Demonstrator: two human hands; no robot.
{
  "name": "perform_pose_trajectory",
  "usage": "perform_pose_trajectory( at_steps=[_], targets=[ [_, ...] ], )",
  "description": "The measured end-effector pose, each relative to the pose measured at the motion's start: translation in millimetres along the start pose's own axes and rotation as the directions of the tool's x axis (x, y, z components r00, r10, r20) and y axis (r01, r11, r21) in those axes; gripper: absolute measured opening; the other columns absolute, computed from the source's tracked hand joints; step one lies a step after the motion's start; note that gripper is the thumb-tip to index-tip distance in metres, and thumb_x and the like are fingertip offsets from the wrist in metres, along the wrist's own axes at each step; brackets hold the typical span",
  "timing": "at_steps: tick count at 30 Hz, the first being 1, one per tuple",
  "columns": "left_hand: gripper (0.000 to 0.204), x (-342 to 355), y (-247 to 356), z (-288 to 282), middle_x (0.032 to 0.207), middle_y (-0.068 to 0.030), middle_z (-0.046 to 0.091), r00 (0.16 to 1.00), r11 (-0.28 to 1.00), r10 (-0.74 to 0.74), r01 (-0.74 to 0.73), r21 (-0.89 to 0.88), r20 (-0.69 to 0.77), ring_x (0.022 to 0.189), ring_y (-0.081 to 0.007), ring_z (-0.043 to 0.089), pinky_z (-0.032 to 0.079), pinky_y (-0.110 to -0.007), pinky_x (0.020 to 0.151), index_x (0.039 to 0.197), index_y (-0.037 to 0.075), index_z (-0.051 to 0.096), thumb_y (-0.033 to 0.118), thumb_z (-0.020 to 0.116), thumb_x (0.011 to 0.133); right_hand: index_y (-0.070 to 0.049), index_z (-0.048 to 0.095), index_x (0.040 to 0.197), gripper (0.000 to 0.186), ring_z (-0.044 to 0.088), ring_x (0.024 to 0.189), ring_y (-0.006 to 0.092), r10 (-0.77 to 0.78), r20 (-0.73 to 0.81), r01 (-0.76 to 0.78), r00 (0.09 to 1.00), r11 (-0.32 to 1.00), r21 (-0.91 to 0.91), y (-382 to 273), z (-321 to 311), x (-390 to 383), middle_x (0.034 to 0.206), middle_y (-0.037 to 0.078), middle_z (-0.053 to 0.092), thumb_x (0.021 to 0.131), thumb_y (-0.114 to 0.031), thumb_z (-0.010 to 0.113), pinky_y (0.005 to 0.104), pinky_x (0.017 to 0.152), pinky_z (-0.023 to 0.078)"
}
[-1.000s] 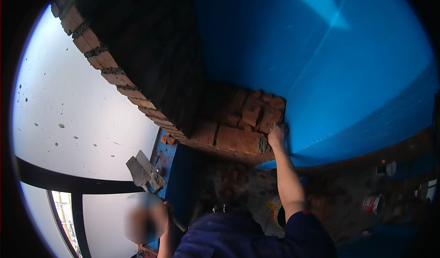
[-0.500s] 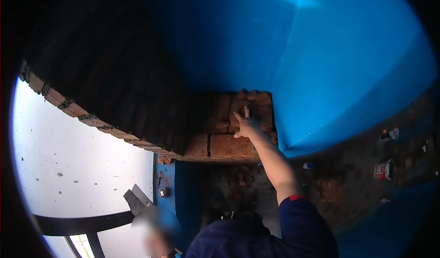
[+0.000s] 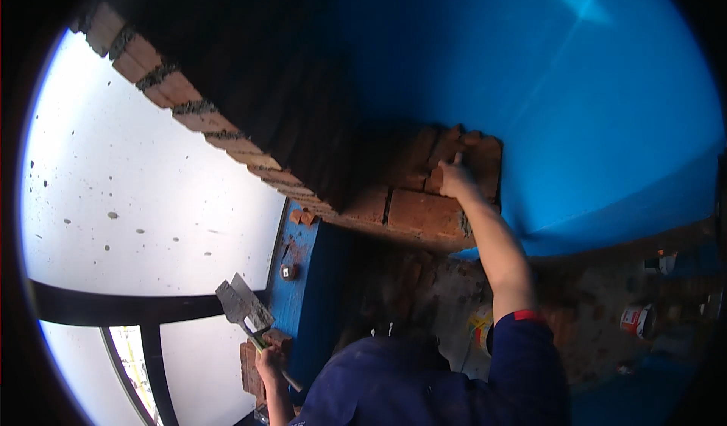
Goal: The person measures a brick column with a tape measure, then uses a trowel to apply and smooth mortar onto the brickwork.
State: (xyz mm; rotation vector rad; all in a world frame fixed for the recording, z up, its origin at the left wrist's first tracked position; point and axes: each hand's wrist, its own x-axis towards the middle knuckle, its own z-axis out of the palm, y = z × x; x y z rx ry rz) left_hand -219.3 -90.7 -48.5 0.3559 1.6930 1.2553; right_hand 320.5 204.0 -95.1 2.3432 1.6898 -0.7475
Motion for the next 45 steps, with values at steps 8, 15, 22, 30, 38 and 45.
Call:
perform_pose_trajectory(
  at_steps=[8, 15, 22, 30, 38, 45],
  targets=[
    [0.007, -0.6, -18.0, -29.5, 0.064, -0.0035, 0.048, 0.995, 0.999, -0.021, 0.025, -0.033, 0.097, 0.053, -0.013, 0.047, 0.039, -0.024, 0.046, 0.081, 0.005, 0.047, 0.012, 0.048, 0.078, -0.018, 0.036, 0.128, 0.071, 0.048, 0.108, 0.0343, -0.013, -0.243, 0.158, 0.97, 0.792, 0.59, 54.2, 6.6, -19.8, 0.123, 0.017, 0.044, 0.068, -0.018, 0.074, 0.0448, 0.086, 0.049],
    [0.01, -3.3, -25.1, -44.4, 0.064, -0.0033, 0.048, 0.995, 0.997, -0.08, 0.081, -0.017, 0.062, 0.052, -0.013, 0.046, 0.038, -0.023, 0.047, 0.081, 0.004, 0.048, 0.013, 0.047, 0.079, -0.017, 0.04, 0.125, 0.064, 0.051, 0.109, 0.0304, -0.266, -0.129, 0.241, 0.955, 0.447, 0.861, 19.7, 12.7, -166.3, 0.129, 0.016, 0.04, 0.071, -0.023, 0.074, 0.0429, 0.087, 0.048],
    [0.01, -6.6, -6.5, -13.0, 0.063, -0.0026, 0.049, 0.997, 0.994, -0.038, 0.031, 0.105, 0.067, 0.049, -0.0124, 0.046, 0.037, -0.022, 0.045, 0.085, 0.005, 0.049, 0.011, 0.048, 0.077, -0.012, 0.034, 0.133, 0.075, 0.058, 0.098, 0.0273, -0.113, 0.084, -0.003, 0.99, 0.579, 0.815, 12.4, 40.3, -193.6, 0.134, 0.019, 0.035, 0.074, -0.04, 0.07, 0.0403, 0.081, 0.05],
    [0.021, -7.1, -11.6, -18.6, 0.064, -0.0013, 0.049, 0.993, 0.984, 0.007, -0.028, 0.178, 0.118, 0.048, -0.0099, 0.045, 0.036, -0.02, 0.044, 0.093, 0.004, 0.049, 0.007, 0.05, 0.072, -0.007, 0.049, 0.12, 0.048, 0.057, 0.098, 0.026, 0.071, -0.273, 0.147, 0.959, 0.703, 0.696, 47.8, 29.0, -161.1, 0.115, 0.013, 0.054, 0.085, -0.039, 0.057, 0.0369, 0.082, 0.049],
    [0.029, -35.1, -8.4, -28.0, 0.066, 0.0012, 0.048, 0.994, 0.965, 0.007, -0.035, 0.26, 0.105, 0.051, -0.0074, 0.045, 0.036, -0.019, 0.045, 0.095, 0.003, 0.05, 0.006, 0.052, 0.066, -0.005, 0.053, 0.113, 0.039, 0.059, 0.091, 0.0209, 0.08, -0.24, 0.132, 0.967, 0.652, 0.747, 53.3, 46.2, -152.8, 0.106, 0.013, 0.058, 0.086, -0.033, 0.058, 0.0316, 0.077, 0.049],
    [0.038, -38.3, 8.7, -16.1, 0.072, 0.0023, 0.049, 0.979, 0.911, -0.088, 0.005, 0.413, 0.181, 0.058, -0.0081, 0.047, 0.039, -0.021, 0.052, 0.102, 0.003, 0.051, 0.006, 0.055, 0.064, -0.004, 0.056, 0.107, 0.027, 0.06, 0.086, 0.0149, -0.259, 0.22, -0.137, 0.941, 0.303, 0.943, -7.5, 75.3, -187.3, 0.1, 0.006, 0.06, 0.088, -0.023, 0.056, 0.0285, 0.07, 0.05]
  ],
)
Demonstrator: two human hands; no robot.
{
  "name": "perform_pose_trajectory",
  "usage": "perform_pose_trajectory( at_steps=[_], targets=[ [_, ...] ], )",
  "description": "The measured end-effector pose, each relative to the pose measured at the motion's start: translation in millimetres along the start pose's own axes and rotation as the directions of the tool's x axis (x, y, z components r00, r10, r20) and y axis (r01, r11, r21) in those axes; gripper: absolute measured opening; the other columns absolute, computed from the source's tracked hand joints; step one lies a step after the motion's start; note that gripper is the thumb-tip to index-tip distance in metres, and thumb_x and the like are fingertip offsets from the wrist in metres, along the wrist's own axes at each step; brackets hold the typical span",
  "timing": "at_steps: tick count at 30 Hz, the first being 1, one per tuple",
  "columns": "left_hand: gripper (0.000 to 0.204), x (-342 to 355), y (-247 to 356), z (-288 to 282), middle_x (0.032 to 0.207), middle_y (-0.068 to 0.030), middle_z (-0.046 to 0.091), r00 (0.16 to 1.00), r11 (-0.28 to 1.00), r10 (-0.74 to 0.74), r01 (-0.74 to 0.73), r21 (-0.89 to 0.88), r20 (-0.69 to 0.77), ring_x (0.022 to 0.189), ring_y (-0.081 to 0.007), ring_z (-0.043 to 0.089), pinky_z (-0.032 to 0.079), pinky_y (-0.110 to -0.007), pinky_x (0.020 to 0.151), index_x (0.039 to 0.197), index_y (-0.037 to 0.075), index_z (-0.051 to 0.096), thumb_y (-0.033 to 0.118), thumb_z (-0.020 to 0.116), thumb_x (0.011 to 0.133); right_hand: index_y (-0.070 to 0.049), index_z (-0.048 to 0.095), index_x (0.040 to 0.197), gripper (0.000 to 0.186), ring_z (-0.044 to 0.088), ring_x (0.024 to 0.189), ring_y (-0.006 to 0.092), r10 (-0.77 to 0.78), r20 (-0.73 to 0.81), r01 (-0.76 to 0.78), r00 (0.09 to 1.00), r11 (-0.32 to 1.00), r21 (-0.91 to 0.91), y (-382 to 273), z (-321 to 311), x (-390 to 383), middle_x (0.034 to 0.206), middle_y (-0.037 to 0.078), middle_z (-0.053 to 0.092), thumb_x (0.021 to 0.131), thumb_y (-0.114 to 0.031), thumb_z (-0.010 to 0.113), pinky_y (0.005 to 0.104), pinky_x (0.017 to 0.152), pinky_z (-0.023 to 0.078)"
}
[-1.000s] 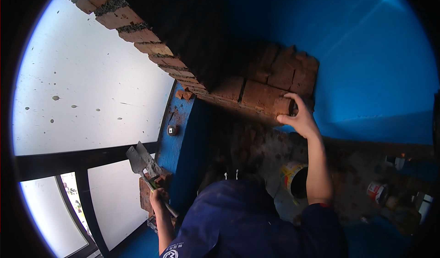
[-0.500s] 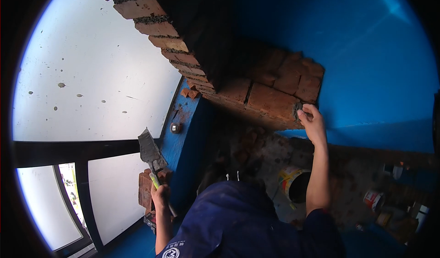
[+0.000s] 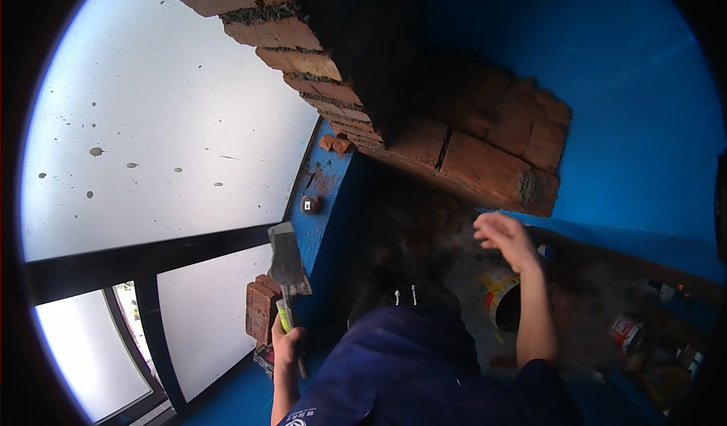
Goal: The person measures a brick column with a tape measure, then uses a trowel to apply and smooth mortar onto the brickwork.
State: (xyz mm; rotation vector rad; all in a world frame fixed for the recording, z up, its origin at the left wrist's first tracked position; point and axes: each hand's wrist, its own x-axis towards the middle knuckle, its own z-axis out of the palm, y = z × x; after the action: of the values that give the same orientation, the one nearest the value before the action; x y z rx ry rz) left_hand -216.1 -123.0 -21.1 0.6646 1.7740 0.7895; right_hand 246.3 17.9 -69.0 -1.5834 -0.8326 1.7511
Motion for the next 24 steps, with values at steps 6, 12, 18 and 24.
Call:
perform_pose_trajectory(
  at_steps=[6, 12, 18, 24],
  targets=[
    [0.038, 63.2, 36.2, 60.4, 0.085, -0.0056, 0.057, 0.905, 0.942, -0.153, 0.012, 0.336, 0.398, 0.075, -0.0143, 0.054, 0.044, -0.027, 0.07, 0.099, -0.001, 0.051, 0.005, 0.061, 0.063, 0.0, 0.055, 0.11, 0.046, 0.057, 0.099, 0.0169, 0.281, 0.81, -0.549, 0.514, 0.834, 0.06, 77.9, 147.7, 6.9, 0.106, 0.008, 0.059, 0.085, -0.039, 0.058, 0.0277, 0.08, 0.048],
    [0.064, 125.9, -36.4, 178.3, 0.087, -0.0156, 0.058, 0.601, 0.884, -0.255, -0.173, 0.434, 0.757, 0.082, -0.0185, 0.059, 0.05, -0.03, 0.065, 0.111, -0.008, 0.034, 0.025, 0.07, 0.07, -0.021, 0.049, 0.117, 0.05, 0.05, 0.103, 0.018, 0.418, 0.565, -0.702, 0.711, 0.373, 0.607, 146.7, 193.1, 12.6, 0.12, 0.003, 0.049, 0.079, -0.052, 0.058, 0.0339, 0.087, 0.041],
    [0.055, 99.9, -110.5, 255.9, 0.104, -0.0219, 0.055, 0.275, 0.677, -0.431, -0.531, 0.509, 0.86, 0.081, -0.0262, 0.059, 0.048, -0.031, 0.065, 0.121, -0.002, 0.042, 0.031, 0.057, 0.08, -0.012, 0.059, 0.092, 0.025, 0.053, 0.096, 0.0185, 0.421, 0.25, -0.363, 0.872, 0.213, 0.907, 258.3, 145.6, -10.0, 0.099, 0.003, 0.059, 0.089, -0.035, 0.049, 0.0333, 0.086, 0.041],
    [0.024, 135.2, -179.7, 285.3, 0.074, -0.0005, 0.058, -0.075, 0.748, -0.661, 0.015, 0.664, 0.746, 0.053, -0.0086, 0.045, 0.04, -0.021, 0.049, 0.103, 0.009, 0.059, 0.018, 0.049, 0.084, -0.006, 0.052, 0.098, 0.024, 0.055, 0.076, 0.0212, 0.629, 0.092, -0.346, 0.772, 0.295, 0.891, 385.6, 101.5, -42.9, 0.084, 0.006, 0.055, 0.088, -0.028, 0.052, 0.0379, 0.068, 0.05]
  ],
)
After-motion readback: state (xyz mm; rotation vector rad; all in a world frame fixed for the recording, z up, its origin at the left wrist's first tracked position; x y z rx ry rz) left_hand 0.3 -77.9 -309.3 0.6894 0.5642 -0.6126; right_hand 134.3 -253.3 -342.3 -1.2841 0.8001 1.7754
